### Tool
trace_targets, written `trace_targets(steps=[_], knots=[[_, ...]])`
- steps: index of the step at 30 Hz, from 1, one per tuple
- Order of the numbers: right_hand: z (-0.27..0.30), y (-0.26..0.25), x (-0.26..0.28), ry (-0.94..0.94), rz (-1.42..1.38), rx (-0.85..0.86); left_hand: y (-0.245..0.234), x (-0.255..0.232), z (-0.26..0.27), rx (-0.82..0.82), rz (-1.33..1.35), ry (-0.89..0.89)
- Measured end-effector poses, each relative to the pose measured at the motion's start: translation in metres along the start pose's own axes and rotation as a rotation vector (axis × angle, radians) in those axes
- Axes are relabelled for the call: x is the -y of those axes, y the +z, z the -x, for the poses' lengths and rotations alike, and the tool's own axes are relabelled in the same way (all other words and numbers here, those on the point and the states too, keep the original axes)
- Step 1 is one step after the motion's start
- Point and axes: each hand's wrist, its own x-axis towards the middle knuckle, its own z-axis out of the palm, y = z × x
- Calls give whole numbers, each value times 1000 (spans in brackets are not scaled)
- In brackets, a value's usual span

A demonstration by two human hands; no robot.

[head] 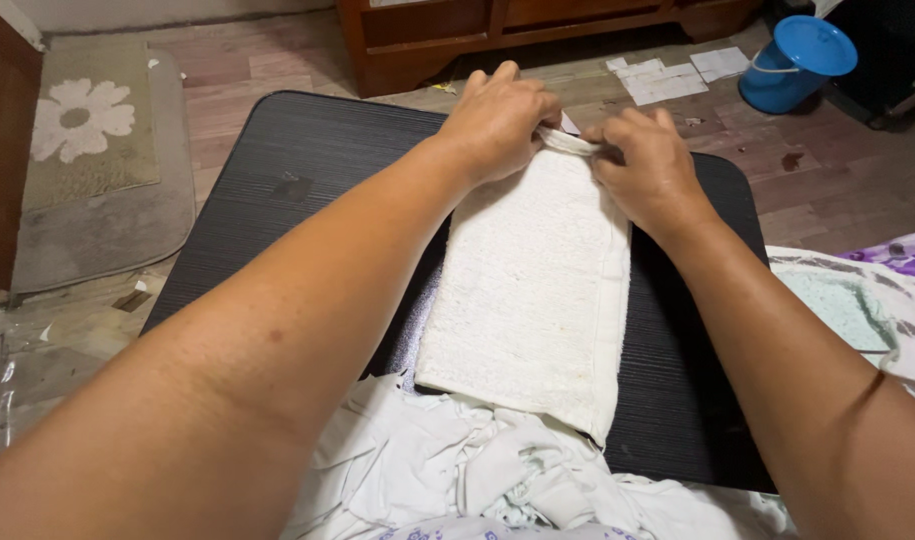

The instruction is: The person folds a white towel on a black tray, smoothing and aligning the edges before folding it into a compact rectangle. They then place the folded towel aside and begin folding a light green towel using the same method.

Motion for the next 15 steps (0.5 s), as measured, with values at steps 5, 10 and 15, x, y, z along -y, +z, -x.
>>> trace_targets(steps=[5,10,15], knots=[[8,-3,10,74,-137,5,-4,-1,10,-53,50,-28],[2,-1,9,117,-73,35,0,-5,10,-51,26,-83],[-2,6,-7,80,-57,-44,9,5,11,-121,-49,-77]])
